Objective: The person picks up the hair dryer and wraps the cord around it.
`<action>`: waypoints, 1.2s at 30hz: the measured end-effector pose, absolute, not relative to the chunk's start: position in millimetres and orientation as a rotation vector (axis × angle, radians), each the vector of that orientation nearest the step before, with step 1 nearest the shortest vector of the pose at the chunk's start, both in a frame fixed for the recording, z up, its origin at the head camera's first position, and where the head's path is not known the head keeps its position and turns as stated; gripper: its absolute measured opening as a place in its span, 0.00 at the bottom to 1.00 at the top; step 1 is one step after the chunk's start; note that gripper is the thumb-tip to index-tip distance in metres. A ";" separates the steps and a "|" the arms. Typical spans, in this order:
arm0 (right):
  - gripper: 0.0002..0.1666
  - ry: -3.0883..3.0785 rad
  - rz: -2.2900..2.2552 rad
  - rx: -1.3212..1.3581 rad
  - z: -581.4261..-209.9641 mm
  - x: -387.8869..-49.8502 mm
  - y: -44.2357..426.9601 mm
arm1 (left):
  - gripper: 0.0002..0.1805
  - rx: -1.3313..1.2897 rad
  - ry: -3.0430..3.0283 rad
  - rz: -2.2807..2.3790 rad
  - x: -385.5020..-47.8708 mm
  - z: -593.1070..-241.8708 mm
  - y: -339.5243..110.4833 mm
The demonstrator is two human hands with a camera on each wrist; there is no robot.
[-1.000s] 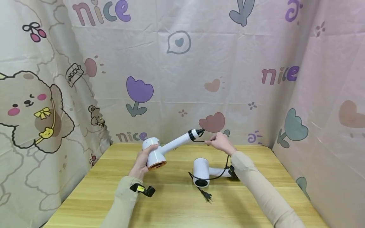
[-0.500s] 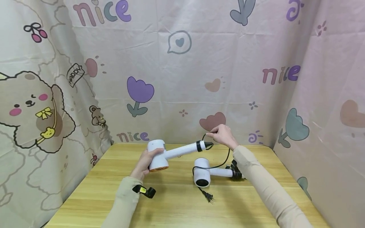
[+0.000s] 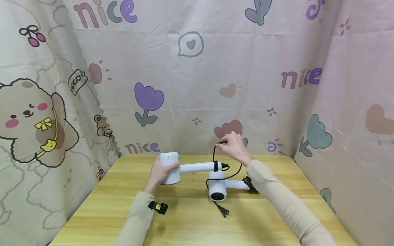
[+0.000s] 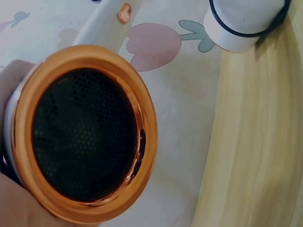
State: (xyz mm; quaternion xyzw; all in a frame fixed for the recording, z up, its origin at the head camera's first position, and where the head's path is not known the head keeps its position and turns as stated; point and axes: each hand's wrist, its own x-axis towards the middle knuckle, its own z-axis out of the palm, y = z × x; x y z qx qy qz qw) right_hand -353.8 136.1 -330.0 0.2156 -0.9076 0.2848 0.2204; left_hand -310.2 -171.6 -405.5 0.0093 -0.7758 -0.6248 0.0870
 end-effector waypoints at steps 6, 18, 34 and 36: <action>0.08 -2.522 0.792 0.560 -331.7 -340.7 122.8 | 0.50 0.137 -2.331 -1.705 -306.6 -405.9 -174.9; 0.10 -2.524 0.861 0.539 -334.4 -319.9 112.1 | 0.47 0.251 -2.213 -1.611 -307.0 -406.5 -174.9; 0.11 -2.478 0.615 0.672 -362.7 -300.8 104.1 | 0.47 0.380 -1.956 -1.707 -306.9 -407.0 -177.3; 0.14 -2.450 0.561 0.716 -366.1 -299.8 101.4 | 0.47 0.379 -1.922 -1.747 -307.4 -406.3 -177.5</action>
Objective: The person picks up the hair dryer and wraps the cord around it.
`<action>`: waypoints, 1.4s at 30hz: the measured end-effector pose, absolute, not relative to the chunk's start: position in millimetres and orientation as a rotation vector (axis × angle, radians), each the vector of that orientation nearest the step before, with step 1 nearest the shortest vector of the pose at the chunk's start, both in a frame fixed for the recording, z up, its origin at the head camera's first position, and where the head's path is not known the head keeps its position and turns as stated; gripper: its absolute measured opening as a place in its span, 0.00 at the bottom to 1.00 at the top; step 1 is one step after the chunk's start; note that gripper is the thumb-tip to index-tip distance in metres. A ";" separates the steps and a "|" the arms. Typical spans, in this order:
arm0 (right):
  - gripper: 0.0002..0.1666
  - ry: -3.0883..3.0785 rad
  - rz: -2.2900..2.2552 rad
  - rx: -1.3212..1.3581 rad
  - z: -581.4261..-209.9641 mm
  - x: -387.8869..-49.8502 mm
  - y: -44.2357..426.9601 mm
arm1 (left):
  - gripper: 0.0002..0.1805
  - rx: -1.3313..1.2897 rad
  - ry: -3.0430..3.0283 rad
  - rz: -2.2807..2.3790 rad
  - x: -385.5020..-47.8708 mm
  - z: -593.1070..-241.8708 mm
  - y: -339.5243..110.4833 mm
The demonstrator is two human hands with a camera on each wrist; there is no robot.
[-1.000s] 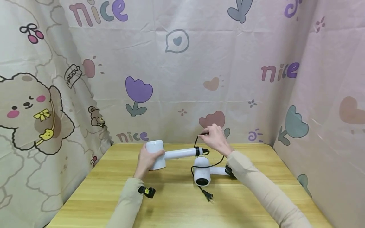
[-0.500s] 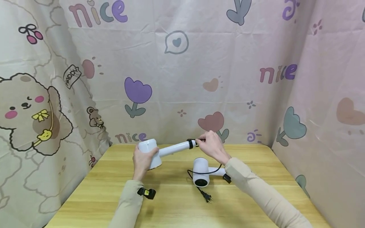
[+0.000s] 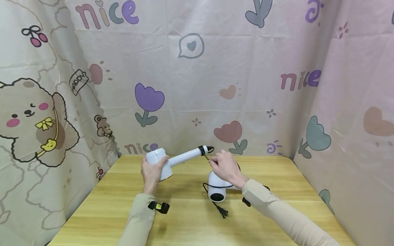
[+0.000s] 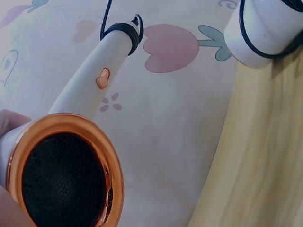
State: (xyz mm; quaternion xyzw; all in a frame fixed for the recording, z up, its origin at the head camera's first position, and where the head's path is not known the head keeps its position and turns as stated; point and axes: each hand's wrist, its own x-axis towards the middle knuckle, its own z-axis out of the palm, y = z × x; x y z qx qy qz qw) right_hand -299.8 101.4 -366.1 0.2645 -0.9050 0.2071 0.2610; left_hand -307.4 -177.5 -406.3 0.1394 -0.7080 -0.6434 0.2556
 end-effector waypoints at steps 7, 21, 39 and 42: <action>0.11 -2.482 0.615 0.826 -381.4 -300.8 103.0 | 0.43 0.421 -1.803 -1.928 -308.3 -405.7 -183.5; 0.15 -2.682 1.056 0.740 -395.3 -320.9 125.3 | 0.37 0.441 -1.700 -2.152 -311.9 -413.8 -187.1; 0.20 -2.749 1.431 0.649 -395.2 -339.1 143.0 | 0.41 0.508 -1.545 -2.465 -308.2 -408.4 -192.6; 0.22 -2.788 1.522 0.637 -399.4 -345.8 149.0 | 0.37 0.497 -1.509 -2.530 -307.2 -407.6 -193.7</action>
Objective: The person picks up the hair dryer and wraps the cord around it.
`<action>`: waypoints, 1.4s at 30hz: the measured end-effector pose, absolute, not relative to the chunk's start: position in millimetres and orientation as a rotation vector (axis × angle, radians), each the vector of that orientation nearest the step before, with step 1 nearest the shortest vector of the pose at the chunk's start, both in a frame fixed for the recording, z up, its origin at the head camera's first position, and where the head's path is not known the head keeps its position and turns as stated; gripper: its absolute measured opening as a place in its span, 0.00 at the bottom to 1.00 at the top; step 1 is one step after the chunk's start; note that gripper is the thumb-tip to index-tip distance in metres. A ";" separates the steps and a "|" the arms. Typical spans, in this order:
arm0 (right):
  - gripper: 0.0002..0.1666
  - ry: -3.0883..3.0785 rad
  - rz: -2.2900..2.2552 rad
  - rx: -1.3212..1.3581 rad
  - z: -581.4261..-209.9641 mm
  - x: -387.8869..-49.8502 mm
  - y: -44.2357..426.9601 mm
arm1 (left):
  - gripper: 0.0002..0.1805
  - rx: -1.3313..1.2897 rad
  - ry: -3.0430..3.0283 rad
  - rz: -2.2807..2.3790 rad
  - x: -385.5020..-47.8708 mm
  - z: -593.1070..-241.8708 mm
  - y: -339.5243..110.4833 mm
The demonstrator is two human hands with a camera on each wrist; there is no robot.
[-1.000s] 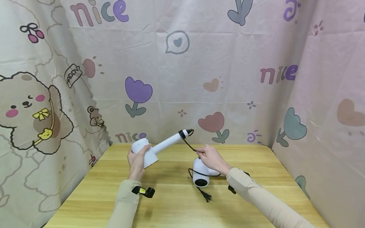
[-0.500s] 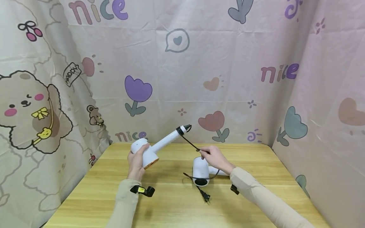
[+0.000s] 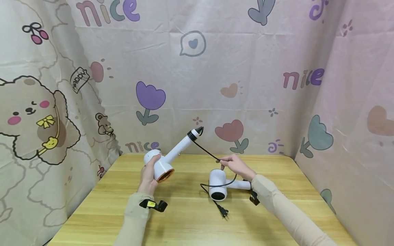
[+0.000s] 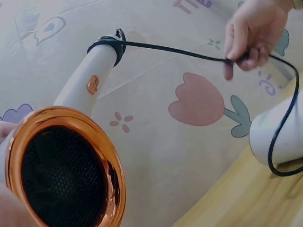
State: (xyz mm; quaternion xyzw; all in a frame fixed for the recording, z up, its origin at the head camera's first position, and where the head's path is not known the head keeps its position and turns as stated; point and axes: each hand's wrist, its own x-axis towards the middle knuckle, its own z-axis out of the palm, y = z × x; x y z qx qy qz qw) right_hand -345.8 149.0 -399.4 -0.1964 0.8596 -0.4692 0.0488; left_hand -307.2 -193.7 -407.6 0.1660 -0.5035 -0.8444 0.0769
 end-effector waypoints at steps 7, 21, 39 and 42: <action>0.17 2.754 -1.280 -0.467 -390.8 -357.1 155.3 | 0.32 0.334 -1.624 -2.660 -307.5 -408.8 -192.4; 0.17 3.113 -1.104 -0.526 -355.7 -370.7 147.8 | 0.37 0.159 -1.998 -2.669 -307.0 -424.4 -187.0; 0.15 3.147 -1.017 -0.574 -335.9 -354.4 136.8 | 0.34 -0.025 -2.315 -2.058 -301.7 -426.9 -182.1; 0.14 3.131 -1.010 -0.604 -335.0 -347.5 130.3 | 0.36 -0.024 -2.339 -1.976 -299.7 -426.8 -182.0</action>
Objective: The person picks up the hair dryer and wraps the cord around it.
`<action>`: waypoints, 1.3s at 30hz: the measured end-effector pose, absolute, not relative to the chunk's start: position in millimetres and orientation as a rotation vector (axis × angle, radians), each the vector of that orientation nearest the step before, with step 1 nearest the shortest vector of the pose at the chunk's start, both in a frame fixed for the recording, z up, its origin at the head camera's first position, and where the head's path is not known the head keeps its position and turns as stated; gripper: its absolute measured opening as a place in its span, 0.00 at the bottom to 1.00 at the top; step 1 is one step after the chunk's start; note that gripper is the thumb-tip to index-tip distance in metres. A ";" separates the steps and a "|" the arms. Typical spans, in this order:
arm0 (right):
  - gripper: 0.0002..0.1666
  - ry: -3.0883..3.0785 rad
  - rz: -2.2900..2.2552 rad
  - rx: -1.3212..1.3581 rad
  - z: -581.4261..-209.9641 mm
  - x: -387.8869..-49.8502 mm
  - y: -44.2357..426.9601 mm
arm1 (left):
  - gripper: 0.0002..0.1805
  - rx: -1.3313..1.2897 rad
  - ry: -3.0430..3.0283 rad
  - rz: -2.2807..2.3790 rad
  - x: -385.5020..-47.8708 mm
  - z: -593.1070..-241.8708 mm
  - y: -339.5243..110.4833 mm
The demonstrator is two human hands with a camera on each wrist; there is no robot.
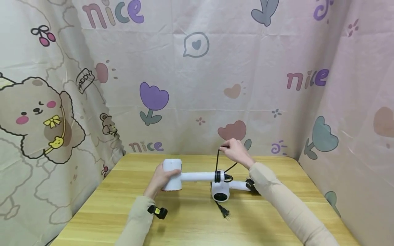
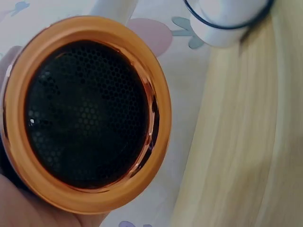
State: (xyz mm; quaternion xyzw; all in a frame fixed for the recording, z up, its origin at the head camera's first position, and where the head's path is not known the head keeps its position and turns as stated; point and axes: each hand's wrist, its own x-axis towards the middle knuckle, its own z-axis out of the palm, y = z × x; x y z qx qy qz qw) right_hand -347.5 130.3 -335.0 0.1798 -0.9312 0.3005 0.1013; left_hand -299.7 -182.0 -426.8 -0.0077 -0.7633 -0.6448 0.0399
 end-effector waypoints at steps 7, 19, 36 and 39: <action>0.13 -2.716 0.995 0.547 -328.9 -331.9 122.3 | 0.42 0.003 -2.404 -1.725 -297.2 -418.6 -179.1; 0.14 -2.740 1.208 0.536 -323.3 -315.4 122.2 | 0.45 0.151 -2.369 -1.611 -300.7 -415.8 -196.8; 0.17 -2.718 1.320 0.528 -329.6 -306.2 111.1 | 0.52 0.263 -2.186 -1.500 -302.9 -402.0 -184.8; 0.18 -2.720 1.304 0.506 -335.4 -303.8 109.0 | 0.52 0.291 -2.152 -1.489 -303.0 -404.7 -183.3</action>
